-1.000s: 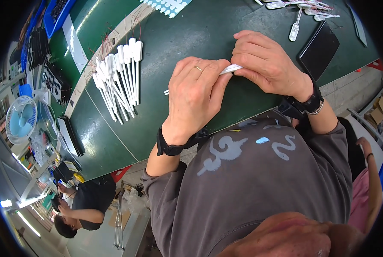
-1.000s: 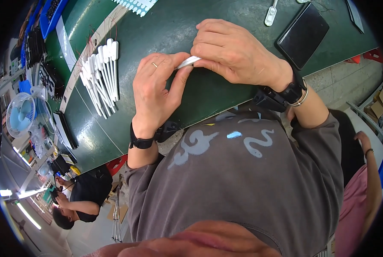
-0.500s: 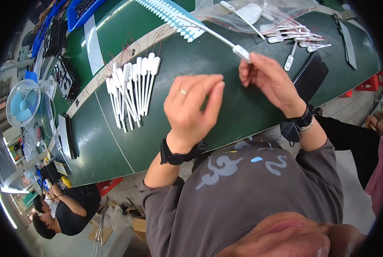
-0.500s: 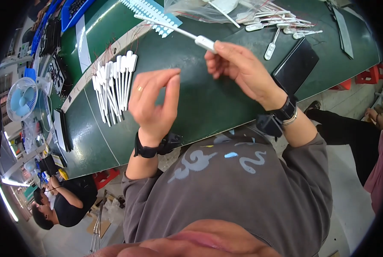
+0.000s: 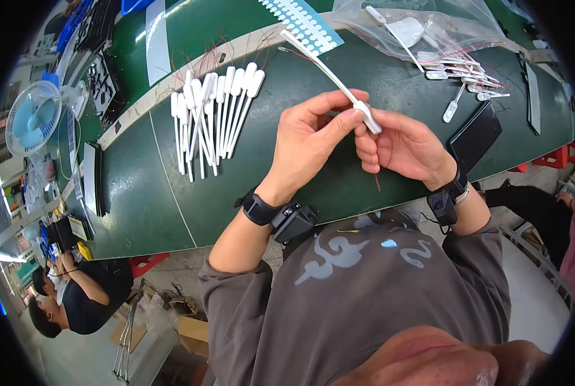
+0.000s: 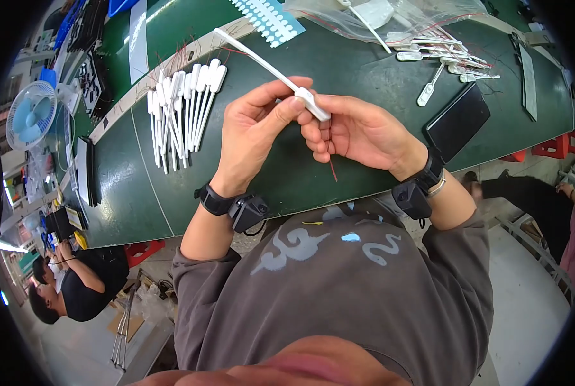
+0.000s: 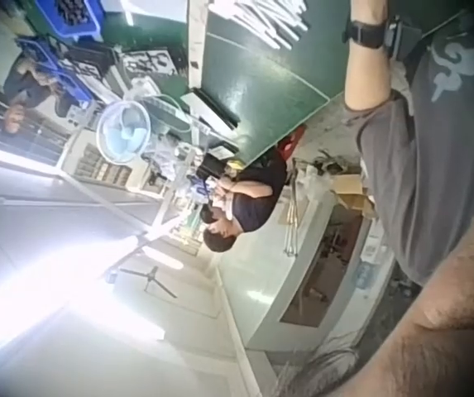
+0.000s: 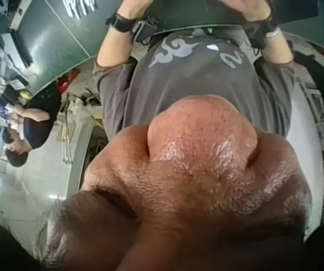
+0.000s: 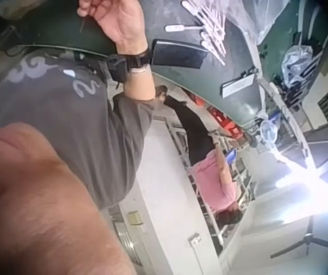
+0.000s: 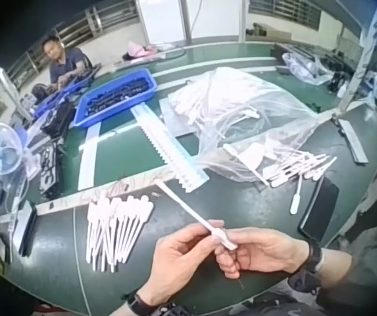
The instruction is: The person picks up a white plastic housing and a white plastic stem, fits the stem into the housing, and then threads a wire through the assembly.
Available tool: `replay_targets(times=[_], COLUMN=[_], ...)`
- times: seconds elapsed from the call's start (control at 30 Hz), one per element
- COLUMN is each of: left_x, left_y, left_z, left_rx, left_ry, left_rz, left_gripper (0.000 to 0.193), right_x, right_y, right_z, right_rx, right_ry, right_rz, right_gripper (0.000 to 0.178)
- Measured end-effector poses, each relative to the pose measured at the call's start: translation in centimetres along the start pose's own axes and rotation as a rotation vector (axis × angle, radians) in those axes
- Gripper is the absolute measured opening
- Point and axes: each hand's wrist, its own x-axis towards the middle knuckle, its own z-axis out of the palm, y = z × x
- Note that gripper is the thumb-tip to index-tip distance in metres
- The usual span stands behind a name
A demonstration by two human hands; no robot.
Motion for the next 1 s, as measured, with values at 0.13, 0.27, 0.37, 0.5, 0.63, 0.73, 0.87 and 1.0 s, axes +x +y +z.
replay_targets(times=[0.13, 0.27, 0.37, 0.5, 0.63, 0.73, 0.87, 1.0], left_x=[0.1, 0.3, 0.2, 0.3, 0.1, 0.3, 0.2, 0.5], left_y=[-0.2, -0.5, -0.8, -1.1, -1.3, -1.5, -1.7, -0.7], left_z=[0.0, 0.2, 0.0, 0.6, 0.3, 0.4, 0.0, -0.7], left_rx=[0.059, 0.055, 0.056, 0.044, 0.198, 0.203, 0.203, 0.111], left_ry=[0.036, 0.095, 0.075, 0.137, 0.172, 0.17, 0.167, 0.223], left_rz=[0.055, 0.086, 0.09, 0.103, 0.109, 0.143, 0.14, 0.064], left_gripper=[0.036, 0.041, 0.045, 0.035, 0.023, 0.018, 0.018, 0.022], right_x=[0.5, 0.8, 0.8, 1.3, 1.5, 1.2, 1.0, 0.7], right_y=[-0.1, 0.4, 0.7, 1.3, 2.1, 1.8, 1.6, 1.0], right_z=[-0.3, -1.2, -1.4, -0.7, -1.1, -0.6, -0.7, -0.9], right_rx=[-0.092, -0.119, -0.164, -0.32, -0.708, -0.823, -0.73, -0.433], right_ry=[-0.052, -0.056, -0.075, 0.121, 0.188, 0.249, 0.212, 0.135], right_rz=[-0.042, -0.092, -0.137, -0.228, -0.461, -0.492, -0.402, -0.203], right_gripper=[0.033, 0.033, 0.035, 0.033, 0.029, 0.024, 0.026, 0.026])
